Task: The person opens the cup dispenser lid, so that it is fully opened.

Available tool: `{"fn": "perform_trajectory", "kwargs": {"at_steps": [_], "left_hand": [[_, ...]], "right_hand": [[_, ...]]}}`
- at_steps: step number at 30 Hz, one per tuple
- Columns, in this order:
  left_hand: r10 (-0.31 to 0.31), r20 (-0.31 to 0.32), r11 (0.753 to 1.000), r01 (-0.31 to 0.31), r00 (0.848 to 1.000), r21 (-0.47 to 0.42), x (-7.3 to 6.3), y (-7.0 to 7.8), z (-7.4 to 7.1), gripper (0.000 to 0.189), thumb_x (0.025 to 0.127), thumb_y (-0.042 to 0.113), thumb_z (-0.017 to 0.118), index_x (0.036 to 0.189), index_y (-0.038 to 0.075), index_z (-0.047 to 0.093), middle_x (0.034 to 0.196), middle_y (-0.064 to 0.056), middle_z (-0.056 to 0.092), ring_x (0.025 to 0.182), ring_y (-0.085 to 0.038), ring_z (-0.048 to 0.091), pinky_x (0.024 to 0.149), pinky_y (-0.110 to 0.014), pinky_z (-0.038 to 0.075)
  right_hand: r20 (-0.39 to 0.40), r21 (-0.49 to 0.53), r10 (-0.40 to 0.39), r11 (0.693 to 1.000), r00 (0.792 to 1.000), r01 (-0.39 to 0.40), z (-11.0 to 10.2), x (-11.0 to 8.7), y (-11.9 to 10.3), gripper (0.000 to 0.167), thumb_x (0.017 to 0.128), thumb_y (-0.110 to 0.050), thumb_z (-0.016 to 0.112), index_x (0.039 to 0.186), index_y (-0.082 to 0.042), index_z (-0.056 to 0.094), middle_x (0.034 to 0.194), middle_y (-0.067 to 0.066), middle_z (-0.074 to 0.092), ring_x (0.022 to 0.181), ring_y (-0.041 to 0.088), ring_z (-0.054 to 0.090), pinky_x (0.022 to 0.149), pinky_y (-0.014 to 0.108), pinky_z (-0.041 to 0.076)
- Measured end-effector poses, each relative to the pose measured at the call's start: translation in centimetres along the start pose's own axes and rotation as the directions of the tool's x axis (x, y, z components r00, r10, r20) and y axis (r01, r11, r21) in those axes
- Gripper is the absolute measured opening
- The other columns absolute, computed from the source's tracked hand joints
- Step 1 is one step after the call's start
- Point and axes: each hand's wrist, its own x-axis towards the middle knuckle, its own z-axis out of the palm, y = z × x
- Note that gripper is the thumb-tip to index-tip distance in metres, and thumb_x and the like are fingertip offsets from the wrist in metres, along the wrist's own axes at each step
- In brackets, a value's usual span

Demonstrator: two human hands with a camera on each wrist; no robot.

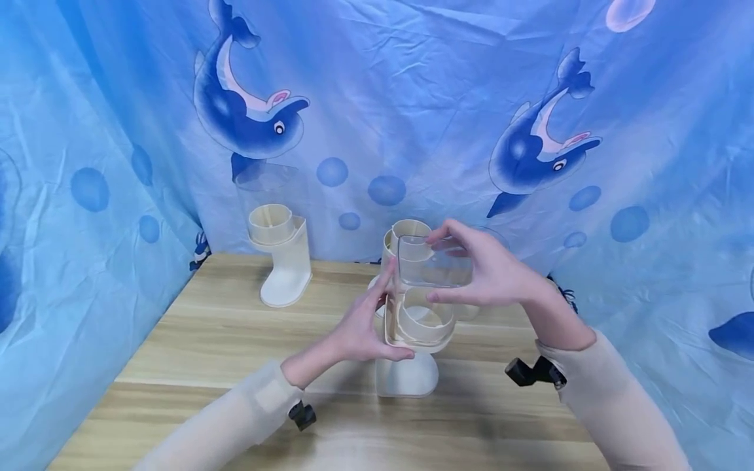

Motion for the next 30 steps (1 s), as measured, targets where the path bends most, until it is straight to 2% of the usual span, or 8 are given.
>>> {"fn": "perform_trajectory", "kwargs": {"at_steps": [6,11,15,20,22,25,28,30], "left_hand": [[0.010,-0.007,1.000,-0.010,1.000,0.006,-0.2,-0.2,-0.1,0.159,0.057,0.026,0.106,0.172,0.013,-0.004,0.137,-0.012,0.068,0.118,-0.021,0.070,0.111,-0.040,0.057],[-0.020,-0.021,1.000,0.020,1.000,0.004,-0.2,-0.3,0.1,0.156,0.057,0.028,0.106,0.173,0.019,0.001,0.140,-0.010,0.067,0.131,-0.022,0.066,0.116,-0.045,0.053],[-0.031,-0.010,0.999,0.032,0.999,0.029,-0.2,-0.3,-0.1,0.135,0.060,0.030,0.104,0.170,0.020,0.025,0.144,-0.006,0.065,0.137,-0.022,0.061,0.114,-0.046,0.055],[0.029,0.026,0.991,-0.032,0.999,0.134,-0.1,0.4,-0.8,0.108,0.068,0.038,0.098,0.160,0.016,0.046,0.149,-0.002,0.062,0.141,-0.021,0.058,0.120,-0.051,0.048],[0.063,0.005,0.982,-0.063,0.998,0.176,0.3,1.2,-0.8,0.105,0.069,0.040,0.096,0.159,0.015,0.047,0.149,-0.001,0.062,0.142,-0.021,0.057,0.120,-0.052,0.047],[0.071,-0.042,0.971,-0.060,0.997,0.230,1.0,3.0,-0.5,0.101,0.069,0.044,0.095,0.155,0.016,0.051,0.147,0.000,0.063,0.141,-0.020,0.057,0.119,-0.052,0.048],[0.046,-0.069,0.963,-0.025,0.997,0.268,1.6,4.4,0.1,0.098,0.068,0.048,0.097,0.151,0.016,0.055,0.144,0.000,0.065,0.132,-0.021,0.063,0.108,-0.044,0.056],[0.013,-0.072,0.964,0.007,0.997,0.264,1.7,4.9,0.4,0.095,0.068,0.048,0.098,0.148,0.016,0.057,0.138,0.001,0.067,0.121,-0.021,0.068,0.101,-0.038,0.059]], "right_hand": [[0.088,-0.022,-0.011,1.000,0.996,0.013,-1.1,1.6,-1.1,0.076,0.074,-0.028,0.099,0.136,-0.011,0.059,0.135,0.003,0.067,0.119,0.022,0.070,0.100,0.043,0.061],[-0.093,-0.026,-0.020,1.000,0.995,0.018,-3.7,0.8,-2.3,0.068,0.080,-0.020,0.092,0.139,-0.008,0.060,0.132,0.008,0.068,0.113,0.021,0.068,0.095,0.034,0.059],[-0.258,-0.052,0.016,0.998,0.966,-0.031,-6.4,-0.4,-3.3,0.050,0.097,-0.020,0.073,0.144,-0.011,0.057,0.119,0.011,0.066,0.097,0.017,0.068,0.082,0.020,0.055],[-0.275,-0.145,0.135,0.973,0.952,-0.180,-8.9,-2.0,-3.8,0.054,0.106,-0.029,0.061,0.158,-0.022,0.046,0.124,0.012,0.062,0.103,0.021,0.064,0.078,0.016,0.047],[-0.254,-0.177,0.205,0.951,0.945,-0.254,-9.7,-2.7,-3.7,0.061,0.106,-0.033,0.064,0.162,-0.026,0.041,0.132,0.015,0.060,0.112,0.029,0.062,0.086,0.022,0.049],[-0.220,-0.218,0.294,0.914,0.930,-0.341,-10.7,-3.6,-3.3,0.067,0.104,-0.036,0.066,0.165,-0.027,0.037,0.138,0.021,0.056,0.121,0.040,0.058,0.096,0.043,0.052],[-0.203,-0.263,0.367,0.872,0.908,-0.412,-11.2,-4.3,-2.8,0.070,0.103,-0.042,0.067,0.164,-0.024,0.037,0.140,0.024,0.054,0.122,0.045,0.059,0.094,0.068,0.049],[-0.204,-0.291,0.400,0.847,0.893,-0.446,-11.4,-4.7,-2.3,0.073,0.101,-0.046,0.068,0.163,-0.021,0.038,0.138,0.026,0.054,0.120,0.046,0.061,0.091,0.069,0.050]]}}
